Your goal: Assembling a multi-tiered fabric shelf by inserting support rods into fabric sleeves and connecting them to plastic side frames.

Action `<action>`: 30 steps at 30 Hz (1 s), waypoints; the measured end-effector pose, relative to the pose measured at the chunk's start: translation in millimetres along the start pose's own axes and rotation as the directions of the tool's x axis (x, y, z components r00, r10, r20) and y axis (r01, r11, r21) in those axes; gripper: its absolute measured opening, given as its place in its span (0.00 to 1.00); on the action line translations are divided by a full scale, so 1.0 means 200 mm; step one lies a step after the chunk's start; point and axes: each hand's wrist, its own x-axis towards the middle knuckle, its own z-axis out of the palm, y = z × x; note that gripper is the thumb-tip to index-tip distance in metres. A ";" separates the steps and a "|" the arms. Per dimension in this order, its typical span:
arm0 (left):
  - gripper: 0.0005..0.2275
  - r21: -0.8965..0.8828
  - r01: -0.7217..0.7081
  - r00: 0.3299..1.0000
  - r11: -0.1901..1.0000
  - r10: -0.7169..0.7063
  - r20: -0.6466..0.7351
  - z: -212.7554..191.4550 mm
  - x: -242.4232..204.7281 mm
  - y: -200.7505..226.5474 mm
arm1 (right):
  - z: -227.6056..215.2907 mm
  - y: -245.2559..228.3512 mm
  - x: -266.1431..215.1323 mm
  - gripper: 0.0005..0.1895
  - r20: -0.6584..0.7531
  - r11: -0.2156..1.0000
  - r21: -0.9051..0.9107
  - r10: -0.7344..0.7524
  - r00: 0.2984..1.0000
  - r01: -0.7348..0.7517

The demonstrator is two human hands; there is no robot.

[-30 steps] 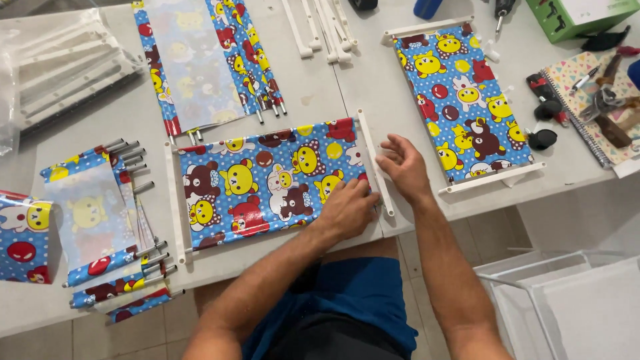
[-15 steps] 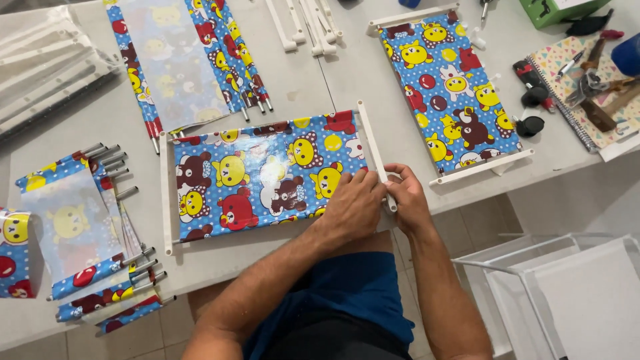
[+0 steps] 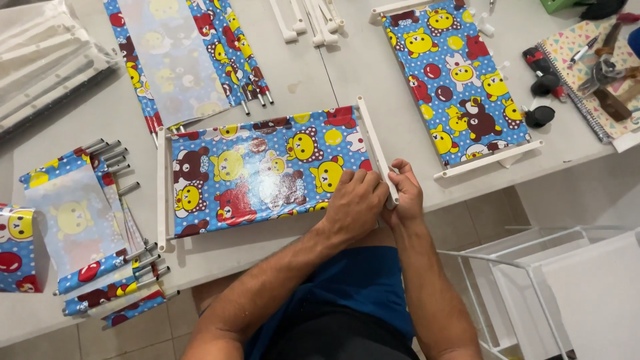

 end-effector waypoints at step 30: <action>0.05 -0.012 -0.082 0.892 0.997 0.068 -0.448 0.30 -0.10 0.03 | 0.06 -0.01 -0.09 0.10 -0.034 0.925 -0.380 -0.037 0.999 0.022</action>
